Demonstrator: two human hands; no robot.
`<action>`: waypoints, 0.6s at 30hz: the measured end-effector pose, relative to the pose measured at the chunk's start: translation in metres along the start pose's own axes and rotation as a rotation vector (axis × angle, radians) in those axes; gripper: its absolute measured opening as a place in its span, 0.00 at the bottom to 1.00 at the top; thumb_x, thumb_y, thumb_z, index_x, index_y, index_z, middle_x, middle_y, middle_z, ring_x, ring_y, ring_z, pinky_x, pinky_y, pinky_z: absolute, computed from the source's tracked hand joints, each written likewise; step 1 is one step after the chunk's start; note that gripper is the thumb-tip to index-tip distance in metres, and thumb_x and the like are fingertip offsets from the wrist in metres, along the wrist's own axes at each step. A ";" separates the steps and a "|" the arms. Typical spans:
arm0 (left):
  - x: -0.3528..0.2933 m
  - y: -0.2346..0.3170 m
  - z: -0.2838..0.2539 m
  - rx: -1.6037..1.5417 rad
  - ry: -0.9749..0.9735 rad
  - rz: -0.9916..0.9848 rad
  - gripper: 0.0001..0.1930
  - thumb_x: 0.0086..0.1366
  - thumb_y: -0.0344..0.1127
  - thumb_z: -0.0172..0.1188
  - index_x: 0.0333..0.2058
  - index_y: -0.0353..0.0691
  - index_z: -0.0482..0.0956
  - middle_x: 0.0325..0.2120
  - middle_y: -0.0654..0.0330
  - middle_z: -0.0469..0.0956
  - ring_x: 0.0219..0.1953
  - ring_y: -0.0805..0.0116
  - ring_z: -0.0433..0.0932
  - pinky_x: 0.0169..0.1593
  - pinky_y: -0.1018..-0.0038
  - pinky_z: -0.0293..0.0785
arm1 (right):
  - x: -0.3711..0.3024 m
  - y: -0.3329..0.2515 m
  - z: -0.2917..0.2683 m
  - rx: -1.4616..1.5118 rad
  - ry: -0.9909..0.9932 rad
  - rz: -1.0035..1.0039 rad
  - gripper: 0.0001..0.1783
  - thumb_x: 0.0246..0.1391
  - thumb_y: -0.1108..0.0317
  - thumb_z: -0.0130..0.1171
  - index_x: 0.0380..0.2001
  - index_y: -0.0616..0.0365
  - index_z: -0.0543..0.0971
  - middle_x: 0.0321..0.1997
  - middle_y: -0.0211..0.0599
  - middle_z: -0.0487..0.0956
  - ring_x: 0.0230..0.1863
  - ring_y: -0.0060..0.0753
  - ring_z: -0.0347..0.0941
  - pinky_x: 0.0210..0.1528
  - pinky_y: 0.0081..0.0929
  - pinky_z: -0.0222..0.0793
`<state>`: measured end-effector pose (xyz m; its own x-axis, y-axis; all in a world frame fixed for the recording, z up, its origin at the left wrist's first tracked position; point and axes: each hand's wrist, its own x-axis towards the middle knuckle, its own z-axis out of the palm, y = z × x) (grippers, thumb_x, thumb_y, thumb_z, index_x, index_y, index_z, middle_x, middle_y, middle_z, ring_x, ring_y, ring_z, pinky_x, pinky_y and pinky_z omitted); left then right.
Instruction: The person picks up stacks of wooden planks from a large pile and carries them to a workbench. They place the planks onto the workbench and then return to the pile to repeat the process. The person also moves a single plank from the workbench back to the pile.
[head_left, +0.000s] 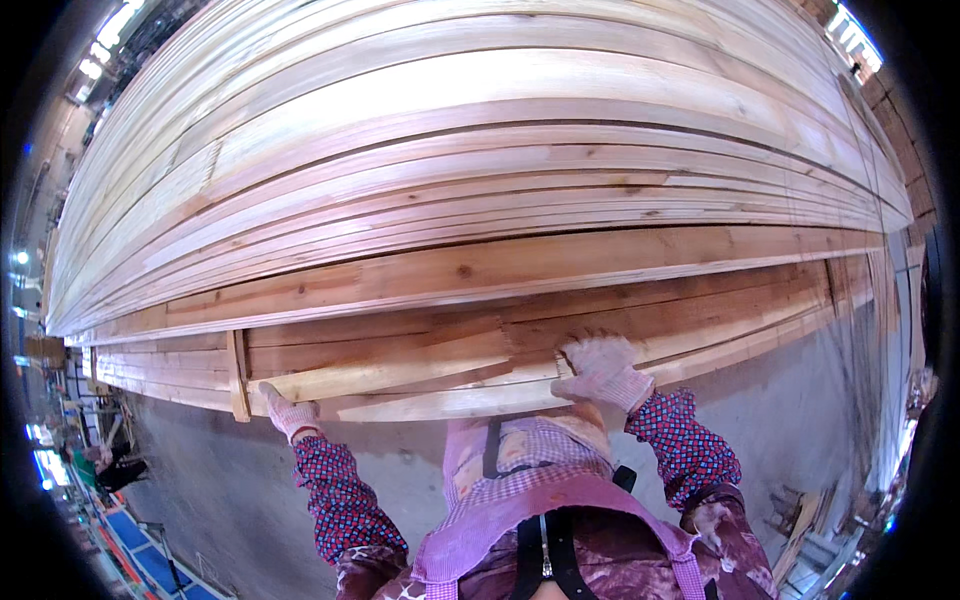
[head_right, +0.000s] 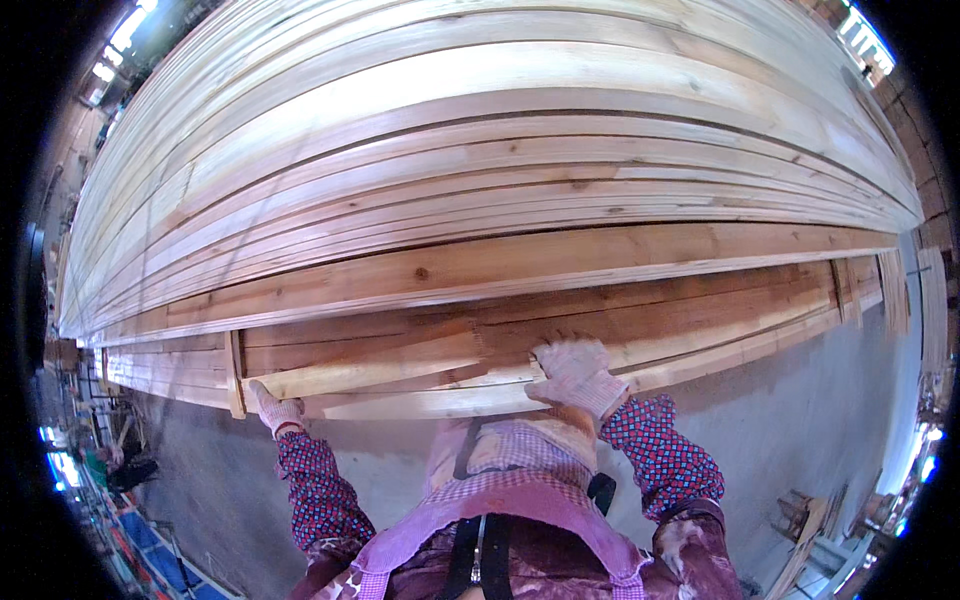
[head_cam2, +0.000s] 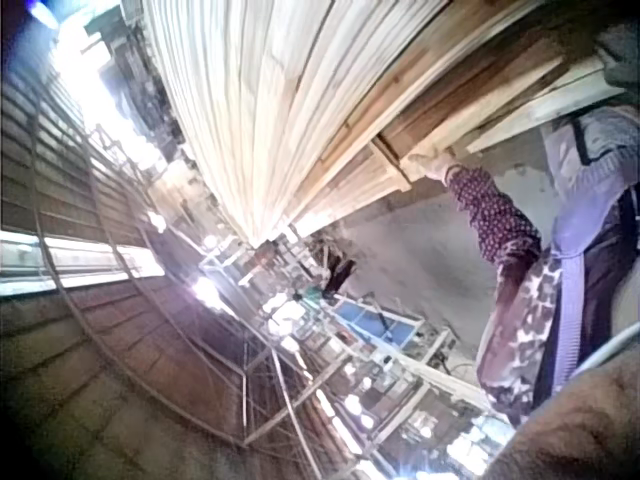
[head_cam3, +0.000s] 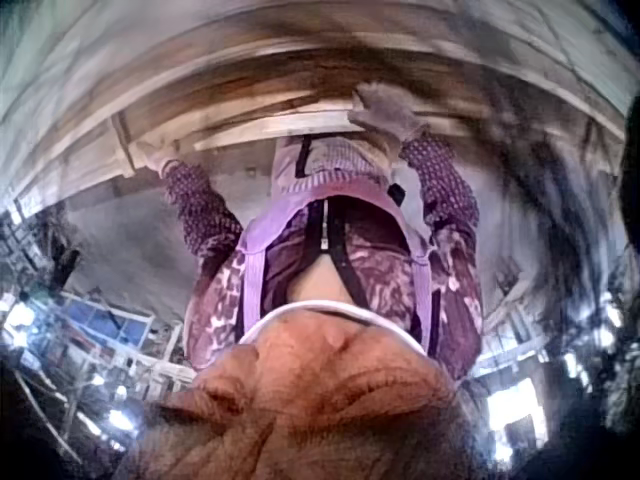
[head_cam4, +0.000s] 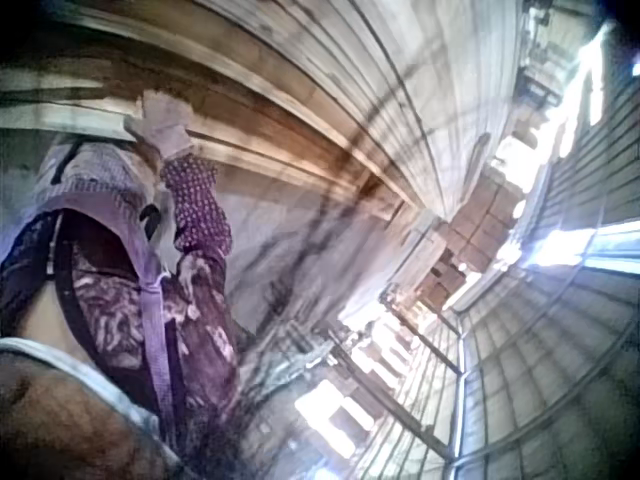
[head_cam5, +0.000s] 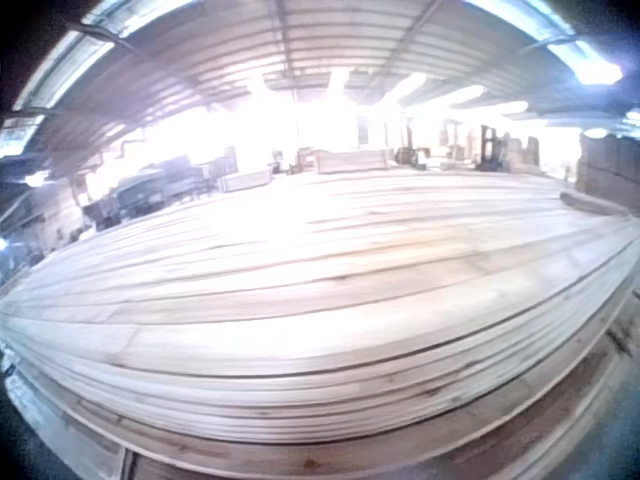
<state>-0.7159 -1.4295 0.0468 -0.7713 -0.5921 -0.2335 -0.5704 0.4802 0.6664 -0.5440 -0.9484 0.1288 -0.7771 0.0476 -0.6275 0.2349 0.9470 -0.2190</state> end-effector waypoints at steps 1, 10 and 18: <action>0.015 -0.021 -0.011 0.184 0.031 0.217 0.33 0.65 0.25 0.58 0.68 0.40 0.61 0.62 0.49 0.70 0.59 0.54 0.74 0.62 0.61 0.71 | 0.000 0.000 0.004 0.002 0.032 -0.037 0.36 0.43 0.35 0.62 0.48 0.51 0.80 0.45 0.45 0.83 0.49 0.49 0.80 0.55 0.47 0.73; -0.003 0.021 -0.047 -0.022 -0.426 -0.100 0.27 0.69 0.63 0.54 0.29 0.42 0.80 0.12 0.70 0.64 0.13 0.79 0.61 0.18 0.80 0.54 | 0.003 0.006 0.017 0.042 0.103 -0.066 0.23 0.50 0.45 0.58 0.41 0.49 0.84 0.42 0.38 0.85 0.44 0.45 0.82 0.42 0.48 0.77; -0.176 0.069 0.081 -0.219 -1.212 -0.050 0.20 0.69 0.45 0.59 0.49 0.32 0.76 0.44 0.51 0.79 0.38 0.61 0.81 0.42 0.60 0.82 | 0.006 0.018 -0.001 0.145 0.118 -0.010 0.35 0.46 0.35 0.61 0.49 0.51 0.81 0.47 0.41 0.83 0.56 0.46 0.75 0.59 0.45 0.66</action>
<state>-0.6426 -1.2402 0.0768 -0.5800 0.4323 -0.6905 -0.6375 0.2868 0.7151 -0.5451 -0.9311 0.1225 -0.8411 0.0832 -0.5345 0.3016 0.8924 -0.3357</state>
